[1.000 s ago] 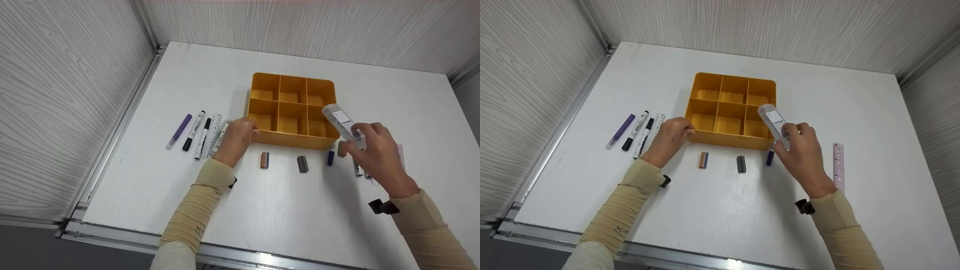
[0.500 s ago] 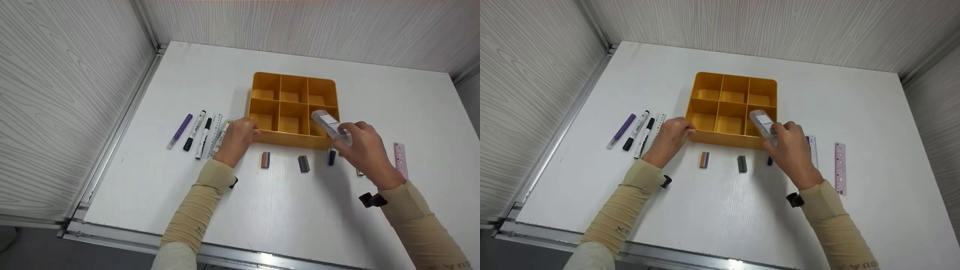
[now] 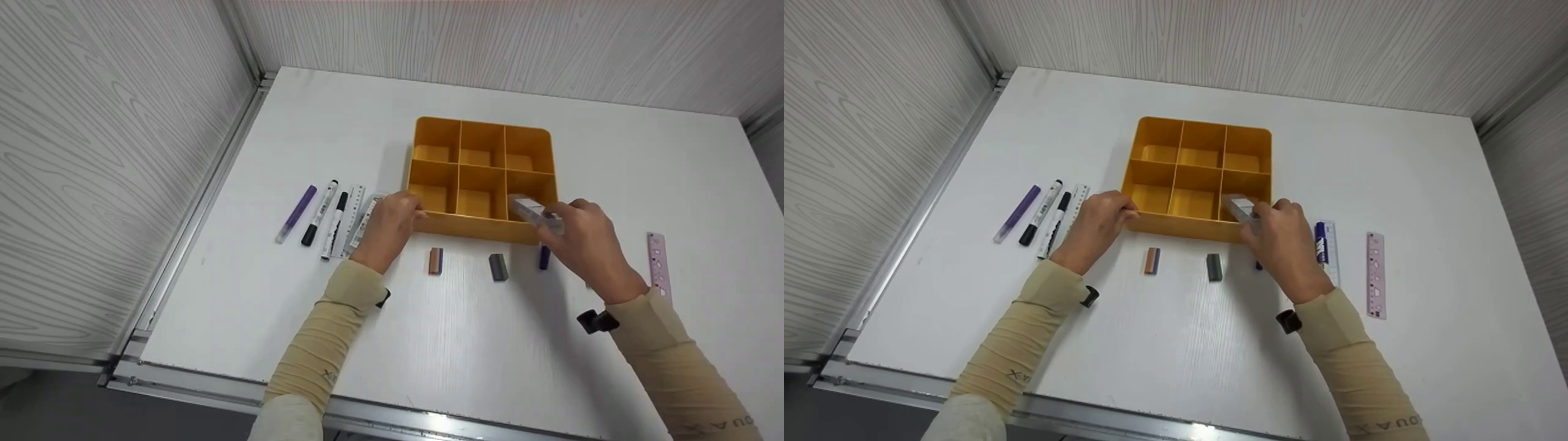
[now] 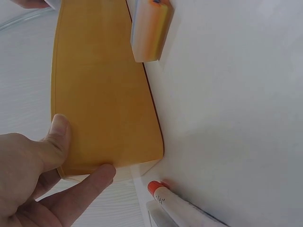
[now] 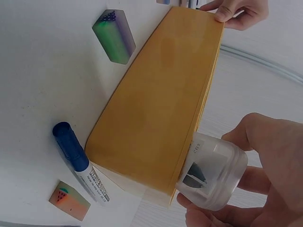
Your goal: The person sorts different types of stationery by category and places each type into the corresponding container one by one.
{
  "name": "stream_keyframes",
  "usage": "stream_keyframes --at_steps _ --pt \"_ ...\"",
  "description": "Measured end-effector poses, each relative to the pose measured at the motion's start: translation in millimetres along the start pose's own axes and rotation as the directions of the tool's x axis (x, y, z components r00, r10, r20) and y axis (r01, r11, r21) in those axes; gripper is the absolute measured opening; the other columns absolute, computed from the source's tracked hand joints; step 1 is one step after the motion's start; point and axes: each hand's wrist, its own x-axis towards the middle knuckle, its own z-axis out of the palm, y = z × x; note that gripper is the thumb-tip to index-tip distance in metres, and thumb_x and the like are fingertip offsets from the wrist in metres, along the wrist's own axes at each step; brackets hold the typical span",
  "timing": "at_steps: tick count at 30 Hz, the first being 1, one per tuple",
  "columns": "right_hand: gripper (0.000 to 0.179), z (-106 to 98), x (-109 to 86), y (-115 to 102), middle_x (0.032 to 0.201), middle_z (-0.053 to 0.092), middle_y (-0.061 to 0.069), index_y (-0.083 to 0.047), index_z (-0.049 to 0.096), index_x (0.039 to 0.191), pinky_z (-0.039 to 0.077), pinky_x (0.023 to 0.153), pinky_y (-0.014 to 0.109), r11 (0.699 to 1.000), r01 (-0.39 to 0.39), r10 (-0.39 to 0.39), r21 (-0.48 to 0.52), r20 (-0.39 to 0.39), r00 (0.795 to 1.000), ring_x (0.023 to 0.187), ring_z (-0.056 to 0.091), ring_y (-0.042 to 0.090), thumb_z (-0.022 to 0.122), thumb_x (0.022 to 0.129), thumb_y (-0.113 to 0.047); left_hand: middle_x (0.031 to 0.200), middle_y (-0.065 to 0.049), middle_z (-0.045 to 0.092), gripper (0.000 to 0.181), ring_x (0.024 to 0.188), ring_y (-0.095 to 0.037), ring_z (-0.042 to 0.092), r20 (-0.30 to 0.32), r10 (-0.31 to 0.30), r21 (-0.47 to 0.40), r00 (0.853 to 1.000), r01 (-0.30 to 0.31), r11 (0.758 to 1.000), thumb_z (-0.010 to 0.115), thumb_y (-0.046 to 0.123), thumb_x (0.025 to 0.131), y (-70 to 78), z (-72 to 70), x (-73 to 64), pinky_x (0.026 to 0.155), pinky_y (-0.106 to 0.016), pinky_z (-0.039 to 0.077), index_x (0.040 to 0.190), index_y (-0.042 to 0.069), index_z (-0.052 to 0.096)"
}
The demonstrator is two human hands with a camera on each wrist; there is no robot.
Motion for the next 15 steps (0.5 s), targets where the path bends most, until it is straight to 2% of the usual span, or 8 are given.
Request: stream_keyframes --at_steps 3,6,12,15 --pt "0.023 4.2 2.0 -1.1 0.091 0.065 0.030 0.005 0.072 0.101 0.057 0.067 0.055 0.999 0.052 -0.052 -0.010 -0.060 0.997 0.080 0.060 0.040 0.067 0.089 -0.014 0.087 -0.010 0.070 0.025 0.076 -0.022 0.065 -0.001 -0.002 0.016 1.000 0.002 1.000 0.064 0.026 0.090 0.4 -0.2 0.4 0.066 -0.029 0.054 0.093 0.002 0.072" --pt "0.020 7.7 3.5 -2.1 0.090 0.065 0.029 0.007 0.072 0.097 0.057 0.065 0.053 0.997 0.072 -0.073 -0.011 -0.092 0.993 0.079 0.061 0.039 0.067 0.088 -0.011 0.088 -0.010 0.070 0.025 0.075 -0.021 0.064 0.003 -0.003 0.011 1.000 0.003 1.000 0.064 0.026 0.091 0.8 -0.3 0.2 0.066 -0.029 0.053 0.094 0.002 0.071" --pt "0.025 15.1 8.7 -3.2 0.083 0.065 0.026 0.010 0.072 0.090 0.056 0.061 0.048 0.993 0.121 -0.122 -0.018 -0.140 0.983 0.072 0.060 0.036 0.070 0.091 -0.015 0.089 -0.010 0.069 0.025 0.076 -0.020 0.062 0.009 -0.006 0.008 1.000 0.006 1.000 0.062 0.027 0.092 1.4 -0.7 -0.4 0.066 -0.028 0.052 0.094 0.003 0.071" --pt "0.028 18.3 10.9 -2.8 0.082 0.065 0.026 0.011 0.072 0.090 0.056 0.062 0.048 0.992 0.123 -0.123 -0.010 -0.136 0.983 0.071 0.059 0.035 0.071 0.091 -0.017 0.088 -0.010 0.069 0.026 0.076 -0.020 0.063 0.010 -0.007 0.018 1.000 0.007 1.000 0.062 0.028 0.092 1.4 -0.9 -0.2 0.066 -0.028 0.053 0.095 0.003 0.071"
